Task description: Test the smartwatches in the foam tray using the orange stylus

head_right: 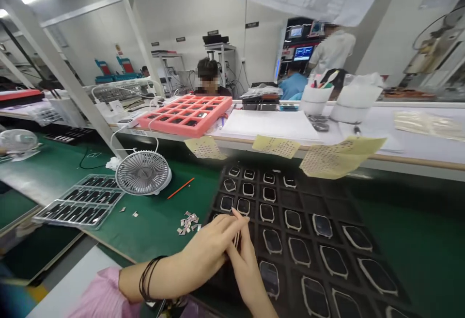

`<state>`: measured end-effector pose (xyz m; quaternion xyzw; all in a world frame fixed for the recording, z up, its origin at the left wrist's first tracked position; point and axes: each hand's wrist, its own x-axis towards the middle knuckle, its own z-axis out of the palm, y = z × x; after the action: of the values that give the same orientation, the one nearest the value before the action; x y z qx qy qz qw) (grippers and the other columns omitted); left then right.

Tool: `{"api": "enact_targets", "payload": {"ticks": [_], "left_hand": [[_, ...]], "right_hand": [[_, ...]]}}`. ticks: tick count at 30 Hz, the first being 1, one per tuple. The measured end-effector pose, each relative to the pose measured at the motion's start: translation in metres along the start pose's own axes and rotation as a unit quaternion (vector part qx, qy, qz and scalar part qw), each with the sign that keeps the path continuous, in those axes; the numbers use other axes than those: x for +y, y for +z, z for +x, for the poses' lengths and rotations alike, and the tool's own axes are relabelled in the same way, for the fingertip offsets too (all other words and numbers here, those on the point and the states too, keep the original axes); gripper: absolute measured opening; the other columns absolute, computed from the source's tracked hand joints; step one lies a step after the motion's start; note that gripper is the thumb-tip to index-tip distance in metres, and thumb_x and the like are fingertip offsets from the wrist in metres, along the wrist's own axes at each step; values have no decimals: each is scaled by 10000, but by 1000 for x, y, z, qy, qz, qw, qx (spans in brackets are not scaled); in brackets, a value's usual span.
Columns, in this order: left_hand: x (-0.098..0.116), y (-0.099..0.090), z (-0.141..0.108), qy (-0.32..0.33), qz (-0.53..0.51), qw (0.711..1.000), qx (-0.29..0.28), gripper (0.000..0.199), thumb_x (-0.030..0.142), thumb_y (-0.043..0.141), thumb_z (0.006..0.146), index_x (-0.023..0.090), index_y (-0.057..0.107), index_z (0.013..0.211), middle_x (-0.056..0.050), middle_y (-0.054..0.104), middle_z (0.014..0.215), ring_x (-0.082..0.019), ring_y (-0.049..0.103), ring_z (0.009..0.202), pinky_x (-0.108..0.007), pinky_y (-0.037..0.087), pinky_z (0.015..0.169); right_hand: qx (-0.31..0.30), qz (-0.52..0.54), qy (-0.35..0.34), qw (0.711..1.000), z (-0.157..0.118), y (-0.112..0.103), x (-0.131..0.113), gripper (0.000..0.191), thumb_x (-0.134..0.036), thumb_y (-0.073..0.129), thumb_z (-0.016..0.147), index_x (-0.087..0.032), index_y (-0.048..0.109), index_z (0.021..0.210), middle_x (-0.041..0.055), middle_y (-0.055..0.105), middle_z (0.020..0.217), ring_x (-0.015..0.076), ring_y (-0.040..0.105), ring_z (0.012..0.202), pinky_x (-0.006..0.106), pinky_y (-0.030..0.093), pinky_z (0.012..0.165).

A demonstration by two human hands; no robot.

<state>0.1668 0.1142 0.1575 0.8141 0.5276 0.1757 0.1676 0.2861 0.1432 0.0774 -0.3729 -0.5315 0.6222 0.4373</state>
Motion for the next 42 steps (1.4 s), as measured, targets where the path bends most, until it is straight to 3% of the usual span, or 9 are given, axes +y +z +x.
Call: {"api": "enact_targets", "payload": {"ticks": [3,5,8,13,22,28,31,36,42], "left_hand": [[-33,-17,-18,-21,-106,993,57,577,249,641,804,247,392,1324,-88,490,1315,-242,472,1195,-335,481,924],[-66,-19,-28,-105,-85,986,94,268,308,556,875,231,546,1131,-61,568,1177,-214,534,1075,-304,496,841],[-117,-3,-39,-229,45,971,56,103,220,534,878,190,625,916,-60,625,984,-223,554,942,-347,458,847],[-156,31,-43,-264,76,961,32,87,173,546,849,180,630,870,-79,611,991,-242,538,931,-357,448,815],[-160,31,-39,-255,41,965,48,134,45,559,774,156,609,717,-87,615,915,-244,560,904,-343,465,807],[-111,8,-29,-179,-114,966,148,196,271,487,913,183,659,885,-52,646,878,-168,592,794,-260,482,709],[-80,7,-21,-117,-324,922,178,210,323,573,856,177,711,914,-62,651,860,-165,602,779,-250,481,672],[-63,23,-5,-207,-524,798,216,249,325,789,631,126,695,747,-32,670,656,-121,580,563,-233,485,580],[-60,34,1,-200,-537,774,270,168,304,770,656,143,739,691,-42,696,683,-106,561,551,-208,464,551]], "right_hand": [[-22,158,104,982,4,5,-8,538,-496,600,826,-257,482,1294,57,633,1017,242,608,874,401,524,778],[-18,253,133,958,4,4,-15,499,-460,587,844,-230,495,1277,40,640,846,206,581,683,348,522,592],[10,308,148,940,4,3,-22,483,-425,614,826,-212,525,1251,44,636,808,201,559,646,324,489,518],[3,313,153,937,4,7,-24,487,-416,618,821,-213,522,1253,50,638,811,205,557,657,328,483,517],[-6,330,134,934,4,12,-18,490,-400,594,850,-224,483,1294,30,632,791,194,559,656,314,474,529],[-15,339,112,934,5,18,-19,494,-386,572,872,-231,449,1324,22,629,800,195,571,650,332,479,570],[-7,337,94,937,4,23,-19,517,-399,564,869,-238,427,1340,24,625,817,200,563,664,332,483,564],[34,299,68,951,-2,27,-23,474,-433,555,877,-249,456,1303,16,634,807,195,567,652,336,496,595],[68,191,21,979,-2,25,-9,529,-484,606,825,-284,473,1296,51,641,1062,232,617,837,376,504,748]]}}
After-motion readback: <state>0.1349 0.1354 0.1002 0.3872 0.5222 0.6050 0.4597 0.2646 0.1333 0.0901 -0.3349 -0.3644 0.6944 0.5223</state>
